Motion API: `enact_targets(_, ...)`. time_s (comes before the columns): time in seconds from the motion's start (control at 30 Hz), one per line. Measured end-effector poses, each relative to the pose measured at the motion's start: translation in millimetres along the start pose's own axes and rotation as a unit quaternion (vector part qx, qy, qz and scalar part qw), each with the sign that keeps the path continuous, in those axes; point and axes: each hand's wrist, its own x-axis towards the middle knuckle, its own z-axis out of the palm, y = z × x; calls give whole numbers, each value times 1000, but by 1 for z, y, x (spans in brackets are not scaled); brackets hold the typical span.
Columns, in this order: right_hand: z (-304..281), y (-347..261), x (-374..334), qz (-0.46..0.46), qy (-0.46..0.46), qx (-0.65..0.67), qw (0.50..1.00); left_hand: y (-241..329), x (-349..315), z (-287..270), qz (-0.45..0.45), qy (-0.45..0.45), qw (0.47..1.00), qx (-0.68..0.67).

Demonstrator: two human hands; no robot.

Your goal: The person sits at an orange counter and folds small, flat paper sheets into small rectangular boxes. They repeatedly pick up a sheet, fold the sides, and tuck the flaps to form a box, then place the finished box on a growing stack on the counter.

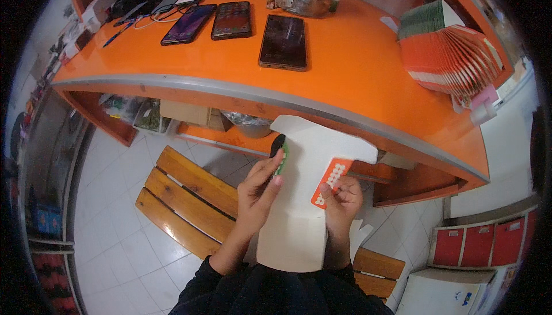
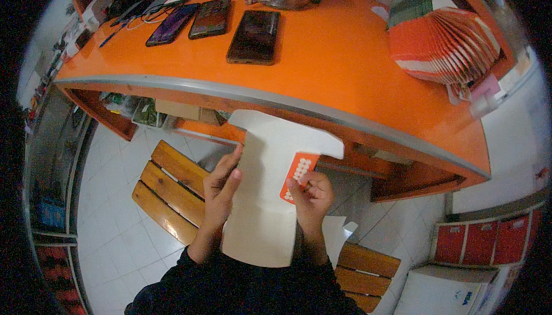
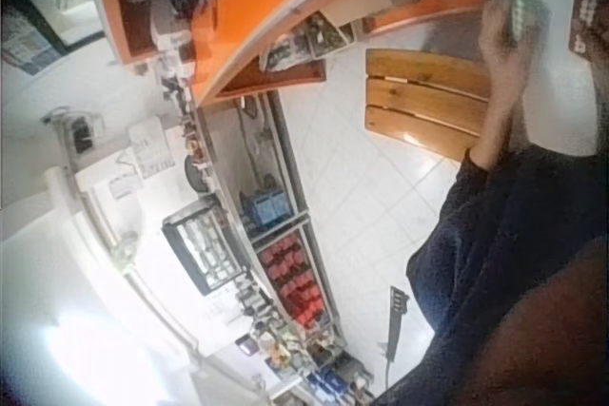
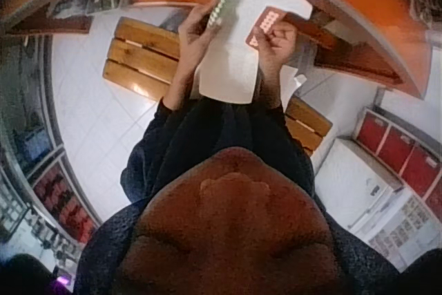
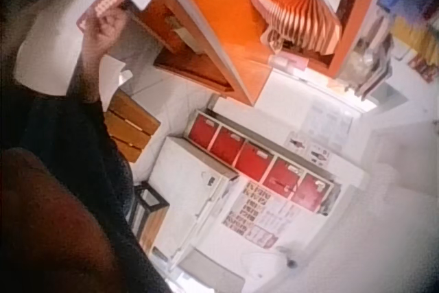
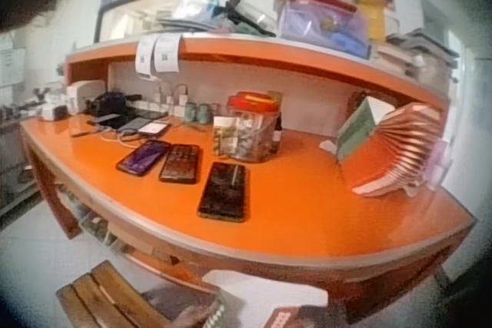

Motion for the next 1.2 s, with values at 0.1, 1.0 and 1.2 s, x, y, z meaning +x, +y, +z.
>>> enact_targets(0.1, 17, -13, -3, -94, -19, 25, 995, -3, 2, 11, -62, 47, 985, -153)
enact_targets(1.0, -21, -59, -1, -222, -27, -565, 794, 16, -18, 46, 58, -69, 969, 232)
enact_targets(1.2, 0, -86, 0, -160, 27, -351, 922, 23, -23, 52, 164, -97, 952, 241)
